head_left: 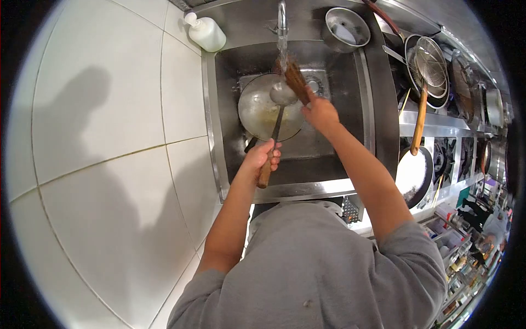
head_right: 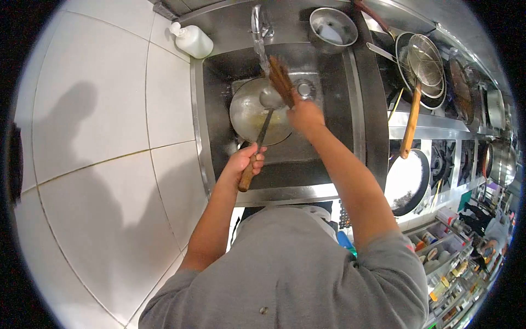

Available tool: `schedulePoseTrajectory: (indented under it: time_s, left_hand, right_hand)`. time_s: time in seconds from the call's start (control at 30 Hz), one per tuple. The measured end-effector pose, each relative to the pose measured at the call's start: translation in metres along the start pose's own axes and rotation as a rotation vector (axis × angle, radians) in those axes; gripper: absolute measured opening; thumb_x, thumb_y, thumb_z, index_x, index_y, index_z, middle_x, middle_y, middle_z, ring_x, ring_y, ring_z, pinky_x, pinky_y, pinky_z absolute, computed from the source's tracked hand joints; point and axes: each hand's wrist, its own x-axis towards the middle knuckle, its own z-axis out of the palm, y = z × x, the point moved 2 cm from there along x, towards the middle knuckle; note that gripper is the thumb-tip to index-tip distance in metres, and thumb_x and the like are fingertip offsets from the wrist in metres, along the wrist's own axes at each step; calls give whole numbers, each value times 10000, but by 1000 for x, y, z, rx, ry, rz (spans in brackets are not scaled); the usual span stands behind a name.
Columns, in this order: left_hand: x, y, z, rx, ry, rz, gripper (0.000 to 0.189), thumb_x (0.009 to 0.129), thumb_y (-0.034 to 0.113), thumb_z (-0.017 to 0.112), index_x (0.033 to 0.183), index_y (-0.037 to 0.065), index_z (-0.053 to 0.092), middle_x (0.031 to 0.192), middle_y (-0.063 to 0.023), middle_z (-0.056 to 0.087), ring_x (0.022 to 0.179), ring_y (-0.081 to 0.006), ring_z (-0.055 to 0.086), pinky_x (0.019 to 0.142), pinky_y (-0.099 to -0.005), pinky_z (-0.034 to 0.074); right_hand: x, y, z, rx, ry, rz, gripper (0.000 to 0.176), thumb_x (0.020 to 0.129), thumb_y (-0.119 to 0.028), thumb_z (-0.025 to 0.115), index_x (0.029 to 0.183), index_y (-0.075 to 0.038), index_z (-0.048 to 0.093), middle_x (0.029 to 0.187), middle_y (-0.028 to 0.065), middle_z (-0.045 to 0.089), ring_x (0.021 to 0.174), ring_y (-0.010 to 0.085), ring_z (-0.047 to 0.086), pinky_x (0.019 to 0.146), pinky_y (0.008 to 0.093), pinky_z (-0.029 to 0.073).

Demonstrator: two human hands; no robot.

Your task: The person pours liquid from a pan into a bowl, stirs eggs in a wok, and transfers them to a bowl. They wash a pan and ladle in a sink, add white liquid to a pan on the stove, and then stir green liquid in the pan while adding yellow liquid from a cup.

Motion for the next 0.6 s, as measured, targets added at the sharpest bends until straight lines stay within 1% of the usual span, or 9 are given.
schedulePoseTrajectory:
  time_s: [0.03,0.1,0.17,0.23,0.3,0.4,0.47,0.5,0.6]
  left_hand:
    - [-5,2,5,48,-19,25,395,1122,407,522,1247,33,563,808,22,540,630,-94,493,513,-258,416]
    - [-9,1,-5,100,1,-5,407,1120,419,525,1245,34,570,800,25,538,628,-96,493,511,-263,415]
    - [-16,-1,-14,119,32,-18,416,1119,429,525,1244,36,578,792,28,537,625,-99,494,511,-270,415]
    - [-15,-2,-13,106,57,6,420,1120,436,522,1244,40,588,783,30,536,623,-103,498,512,-278,417]
    - [-23,-4,-12,113,95,-19,419,1123,437,515,1234,43,604,778,22,555,601,-115,492,513,-288,422]
    - [-35,-15,-32,226,109,-41,410,1123,425,510,1190,37,624,772,5,570,588,-127,522,516,-316,449]
    - [-34,-15,-26,532,275,-6,409,1114,394,516,1174,8,638,787,-51,617,673,-201,623,586,-386,519]
    - [-35,-16,-24,685,356,16,409,1109,378,519,1165,-6,645,794,-79,641,715,-238,674,621,-421,554]
    - [-17,-31,-41,1313,489,250,369,1061,256,558,1253,-44,656,888,-211,719,894,-419,727,831,-508,578]
  right_hand:
    - [14,-4,20,-39,-36,-26,563,973,-253,597,1518,-135,513,1150,229,751,1106,424,720,956,524,581]
    - [52,27,60,-231,-147,-8,640,973,-263,621,1584,-182,449,1183,220,729,1165,393,703,971,505,578]
    - [45,24,51,-242,-197,43,685,997,-256,612,1642,-229,384,1309,186,682,1239,333,681,989,472,579]
    - [23,-9,42,-424,-298,-87,664,1002,-244,598,1635,-223,400,1299,179,687,1238,331,681,990,472,580]
    - [10,-3,46,-510,-305,-129,657,999,-243,597,1629,-221,414,1274,172,700,1221,339,689,985,479,583]
    - [67,40,23,-467,-84,-63,675,980,-263,617,1626,-233,423,1218,165,725,1165,363,711,965,488,591]
    - [70,47,11,-368,40,56,704,961,-280,634,1630,-253,416,1183,169,735,1119,376,726,946,483,598]
    - [61,46,8,-288,38,31,702,959,-286,634,1626,-250,421,1184,177,732,1104,378,730,936,478,600]
    - [39,4,-34,-96,79,-73,674,946,-294,634,1596,-241,463,1190,187,734,1084,381,731,932,480,599]
